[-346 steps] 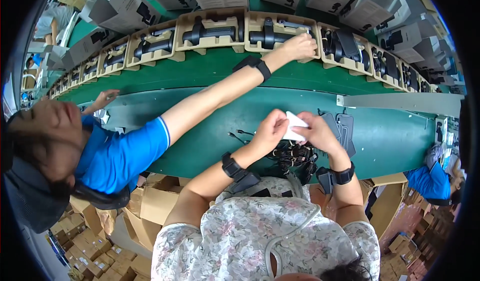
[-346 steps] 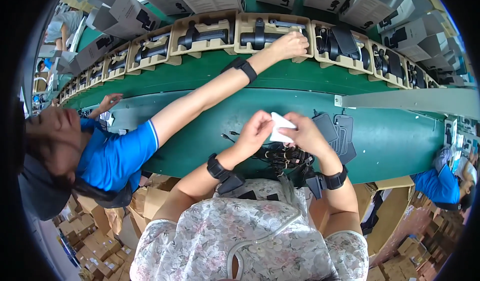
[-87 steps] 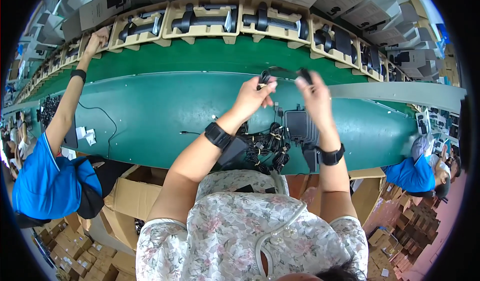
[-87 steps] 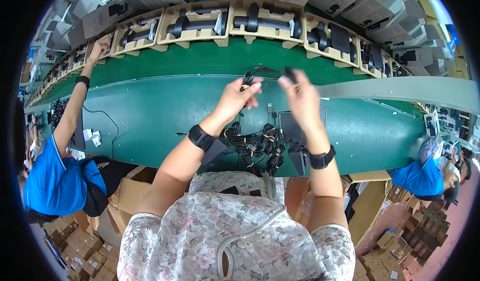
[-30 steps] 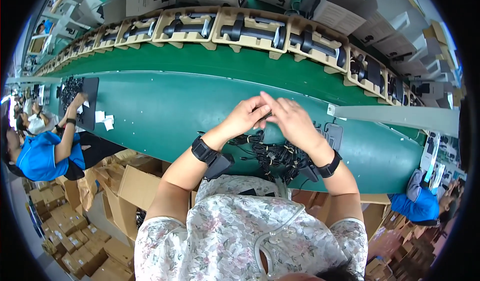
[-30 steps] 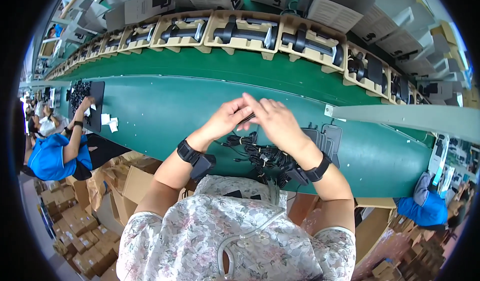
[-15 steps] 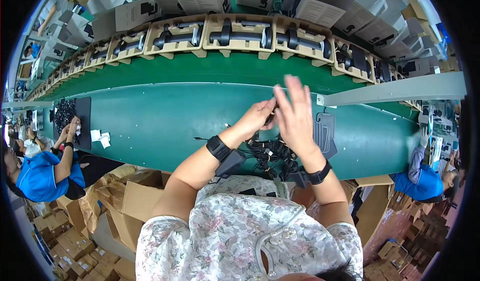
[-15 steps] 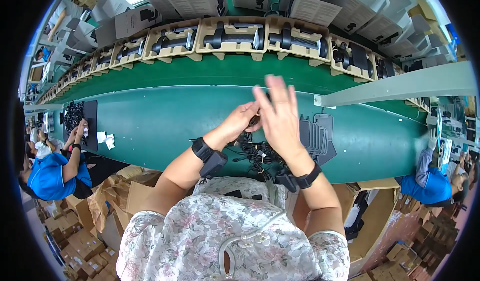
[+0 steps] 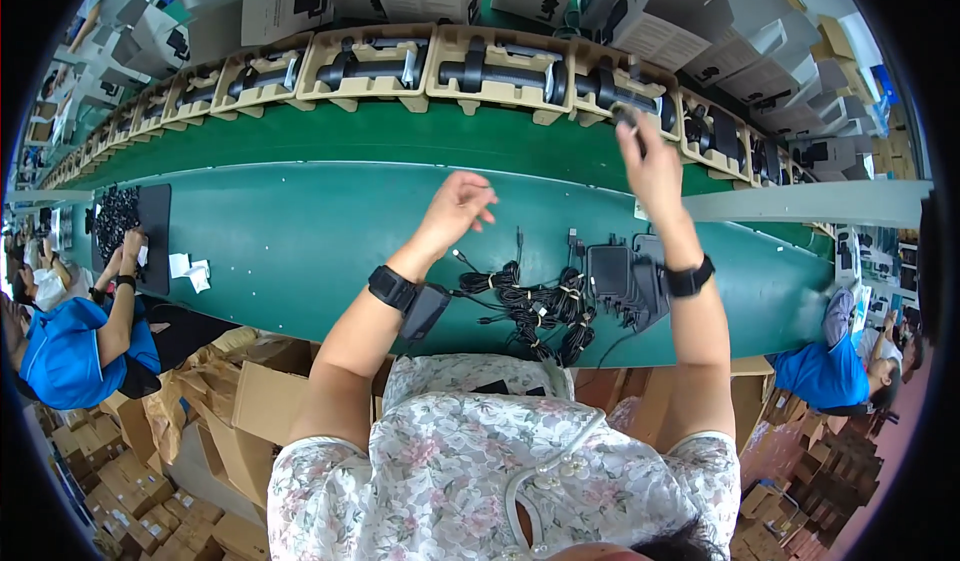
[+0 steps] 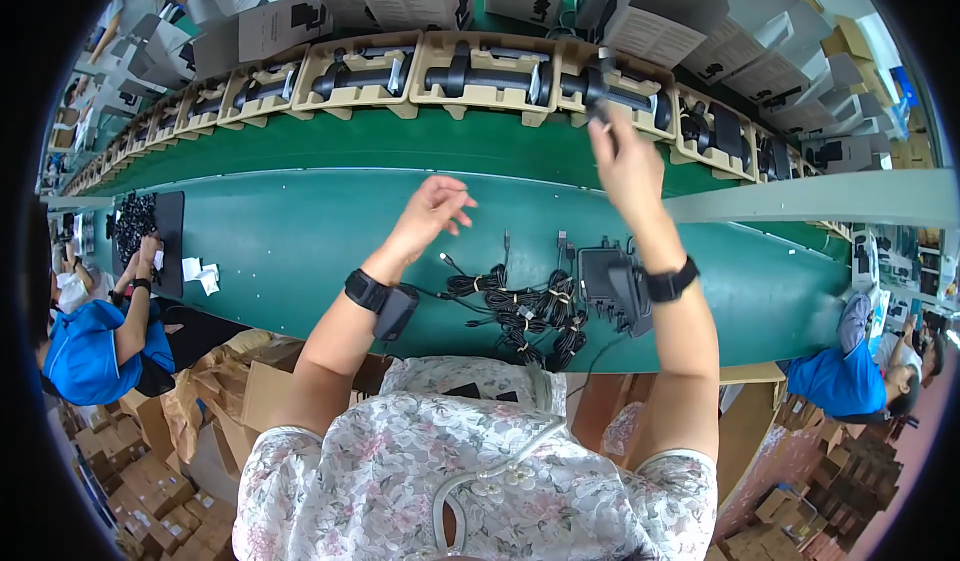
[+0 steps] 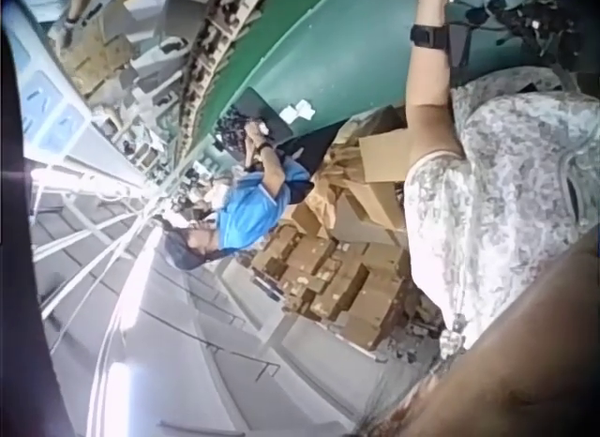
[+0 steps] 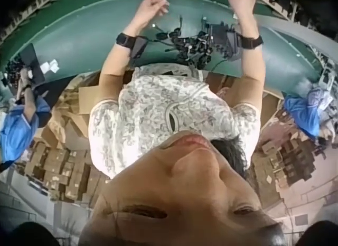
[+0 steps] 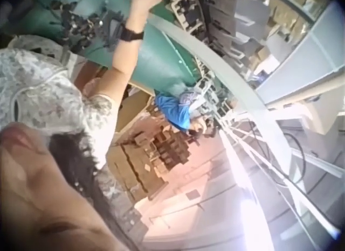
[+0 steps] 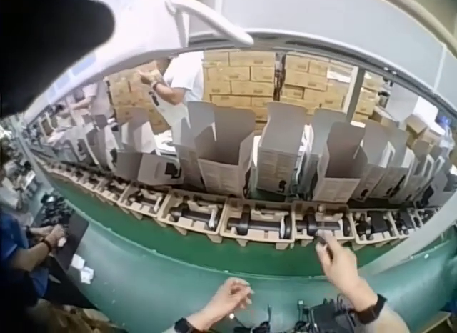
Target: The person picks up a cable and a square pad from the table, fits them together, and places the assembly into a cardboard tray. They also retrieve more square pads from a box to continue assembling them with cables before placing them into the trays.
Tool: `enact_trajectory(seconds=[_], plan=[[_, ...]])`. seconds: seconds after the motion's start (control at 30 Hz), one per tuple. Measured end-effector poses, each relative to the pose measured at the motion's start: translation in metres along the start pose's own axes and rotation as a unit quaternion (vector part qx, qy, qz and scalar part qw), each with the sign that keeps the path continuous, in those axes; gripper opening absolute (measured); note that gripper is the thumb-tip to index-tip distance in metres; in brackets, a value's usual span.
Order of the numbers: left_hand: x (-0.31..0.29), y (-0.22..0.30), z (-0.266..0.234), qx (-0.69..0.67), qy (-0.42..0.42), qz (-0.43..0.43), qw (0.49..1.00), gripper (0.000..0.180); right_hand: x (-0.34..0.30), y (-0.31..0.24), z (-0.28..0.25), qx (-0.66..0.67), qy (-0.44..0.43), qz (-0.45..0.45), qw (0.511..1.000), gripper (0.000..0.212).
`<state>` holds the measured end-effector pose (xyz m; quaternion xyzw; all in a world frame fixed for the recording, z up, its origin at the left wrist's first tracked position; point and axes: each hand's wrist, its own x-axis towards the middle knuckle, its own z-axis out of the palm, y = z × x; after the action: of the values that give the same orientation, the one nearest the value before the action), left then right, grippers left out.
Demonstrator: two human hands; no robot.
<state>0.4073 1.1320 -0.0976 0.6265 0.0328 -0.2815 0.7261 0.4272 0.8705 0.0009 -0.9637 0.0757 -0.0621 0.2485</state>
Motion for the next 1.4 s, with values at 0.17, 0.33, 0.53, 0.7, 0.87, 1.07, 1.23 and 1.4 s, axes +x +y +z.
enact_trajectory(seconds=[0.17,0.33,0.53,0.7,0.87,1.07,1.23,1.4], plan=[[0.019,-0.086,-0.057,0.256,0.229,0.106,0.933,0.017,0.094,0.062,0.048,-0.079,0.074,-0.006,0.994,0.037],[0.011,-0.104,-0.1,0.453,0.337,0.201,0.801,0.013,0.107,0.034,0.061,-0.334,-0.011,-0.004,0.942,0.027],[0.005,-0.109,-0.102,0.499,0.312,0.234,0.774,0.015,0.108,0.041,0.075,-0.466,-0.056,-0.147,0.871,0.02],[0.005,-0.111,-0.106,0.506,0.316,0.223,0.771,0.016,0.139,0.04,0.08,-0.49,-0.088,-0.123,0.859,0.022],[0.011,-0.112,-0.107,0.513,0.317,0.216,0.768,0.016,0.176,0.06,0.132,-0.373,-0.006,-0.058,0.926,0.023],[0.006,-0.12,-0.111,0.509,0.314,0.214,0.772,0.016,0.17,0.075,0.169,-0.191,0.167,0.058,0.966,0.034],[0.011,-0.116,-0.113,0.518,0.317,0.225,0.762,0.016,0.138,0.096,0.154,-0.076,0.097,-0.032,0.992,0.031],[0.016,-0.116,-0.106,0.511,0.322,0.259,0.754,0.013,0.159,0.099,0.146,-0.284,0.05,0.057,0.956,0.025]])
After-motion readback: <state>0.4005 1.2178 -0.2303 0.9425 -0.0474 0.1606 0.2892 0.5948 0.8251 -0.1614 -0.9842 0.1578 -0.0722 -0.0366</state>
